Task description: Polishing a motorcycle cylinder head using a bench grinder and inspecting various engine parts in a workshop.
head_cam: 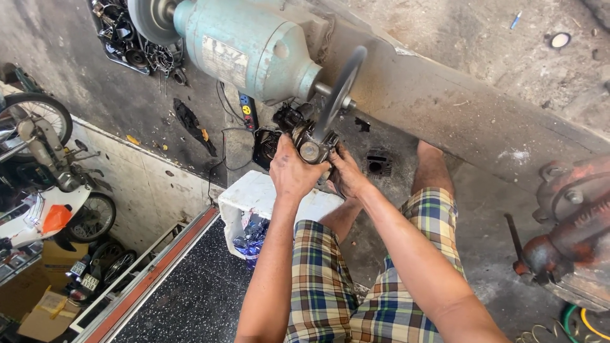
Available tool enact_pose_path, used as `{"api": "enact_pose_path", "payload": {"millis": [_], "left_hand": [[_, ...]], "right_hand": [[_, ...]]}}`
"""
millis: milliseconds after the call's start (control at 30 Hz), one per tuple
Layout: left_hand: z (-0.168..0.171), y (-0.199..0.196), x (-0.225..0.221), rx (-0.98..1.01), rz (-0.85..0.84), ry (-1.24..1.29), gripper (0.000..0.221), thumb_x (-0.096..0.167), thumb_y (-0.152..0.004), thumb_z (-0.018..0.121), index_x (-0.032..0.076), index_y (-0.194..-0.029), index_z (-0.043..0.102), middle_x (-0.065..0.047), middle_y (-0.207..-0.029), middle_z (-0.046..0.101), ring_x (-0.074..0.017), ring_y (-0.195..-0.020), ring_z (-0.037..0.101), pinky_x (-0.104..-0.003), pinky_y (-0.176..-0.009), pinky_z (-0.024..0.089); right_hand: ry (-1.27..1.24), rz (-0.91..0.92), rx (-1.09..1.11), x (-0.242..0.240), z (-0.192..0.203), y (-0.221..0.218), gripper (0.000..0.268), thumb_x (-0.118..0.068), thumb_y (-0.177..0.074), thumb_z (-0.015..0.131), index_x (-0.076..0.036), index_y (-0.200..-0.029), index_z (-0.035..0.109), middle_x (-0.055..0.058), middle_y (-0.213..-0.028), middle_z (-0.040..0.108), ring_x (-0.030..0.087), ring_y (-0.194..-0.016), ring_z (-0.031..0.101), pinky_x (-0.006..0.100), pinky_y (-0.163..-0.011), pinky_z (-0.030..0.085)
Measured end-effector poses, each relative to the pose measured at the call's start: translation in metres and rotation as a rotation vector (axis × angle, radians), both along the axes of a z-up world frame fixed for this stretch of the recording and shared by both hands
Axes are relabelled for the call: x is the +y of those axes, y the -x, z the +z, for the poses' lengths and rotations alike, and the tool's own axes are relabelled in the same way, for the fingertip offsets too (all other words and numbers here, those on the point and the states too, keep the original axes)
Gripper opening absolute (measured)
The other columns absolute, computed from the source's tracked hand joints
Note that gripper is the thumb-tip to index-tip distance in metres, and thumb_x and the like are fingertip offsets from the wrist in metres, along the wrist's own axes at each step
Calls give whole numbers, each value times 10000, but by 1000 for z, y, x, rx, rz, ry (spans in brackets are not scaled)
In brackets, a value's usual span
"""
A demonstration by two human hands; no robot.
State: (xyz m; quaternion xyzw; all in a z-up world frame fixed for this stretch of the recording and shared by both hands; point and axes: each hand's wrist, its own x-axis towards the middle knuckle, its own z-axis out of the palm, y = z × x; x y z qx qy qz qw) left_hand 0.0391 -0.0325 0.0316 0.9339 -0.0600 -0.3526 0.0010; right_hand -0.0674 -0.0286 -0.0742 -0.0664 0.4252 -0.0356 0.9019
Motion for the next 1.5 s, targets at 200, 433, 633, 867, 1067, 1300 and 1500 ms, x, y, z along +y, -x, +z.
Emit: {"api": "enact_pose_path", "payload": {"millis": [200,433,633,867,1067,1300,1500], "left_hand": [[5,2,-16,39,-55,-61,644,261,-461,730,65,-1010,457,-94,-996,559,-402,-925,577,-522,-828,473],[-4,9,-6,47,-19,-48,681,295,-441,729,64,-1018,453,-106,-1021,553,-416,-935,569,-533,-826,470],[5,-3,-8,21,52,-56,724,304,-475,729,25,-1078,442,-131,-1074,544,-387,-1000,549,-501,-874,447],[1,-7,-12,7,38,-75,673,300,-462,718,37,-1026,462,-121,-1045,552,-383,-974,561,-497,-850,456],[0,1,-11,16,4,-62,724,303,-453,715,26,-1068,452,-118,-1044,546,-387,-954,567,-491,-848,464],[4,7,-6,8,43,35,694,265,-465,734,16,-1046,447,-152,-1020,551,-424,-954,555,-540,-854,446],[10,12,24,-162,113,251,669,243,-429,779,56,-995,474,-164,-929,576,-433,-914,565,-569,-814,450]], "right_hand": [[-107,-12,-23,28,-50,15,674,-431,-830,586,-123,-1343,275,165,-1224,451,330,-1094,492,526,-891,409],[-62,95,34,20,-48,19,648,-464,-825,586,-147,-1311,299,144,-1219,436,279,-1026,513,506,-885,423],[80,121,26,-7,-6,-14,695,-429,-822,589,-38,-1321,304,197,-1224,412,308,-1090,447,478,-889,417],[-45,54,89,30,-63,-2,722,-458,-834,601,-27,-1327,298,189,-1165,454,320,-1010,523,485,-822,473],[16,24,75,9,-21,-4,642,-445,-820,594,-17,-1255,394,162,-1082,505,268,-954,540,444,-784,493],[358,123,-29,8,-33,12,618,-456,-793,615,-54,-1235,458,154,-1146,517,212,-1044,464,407,-859,422],[489,148,-108,-10,-7,-6,616,-397,-689,727,-28,-1125,498,103,-997,528,204,-956,465,361,-798,417]]}}
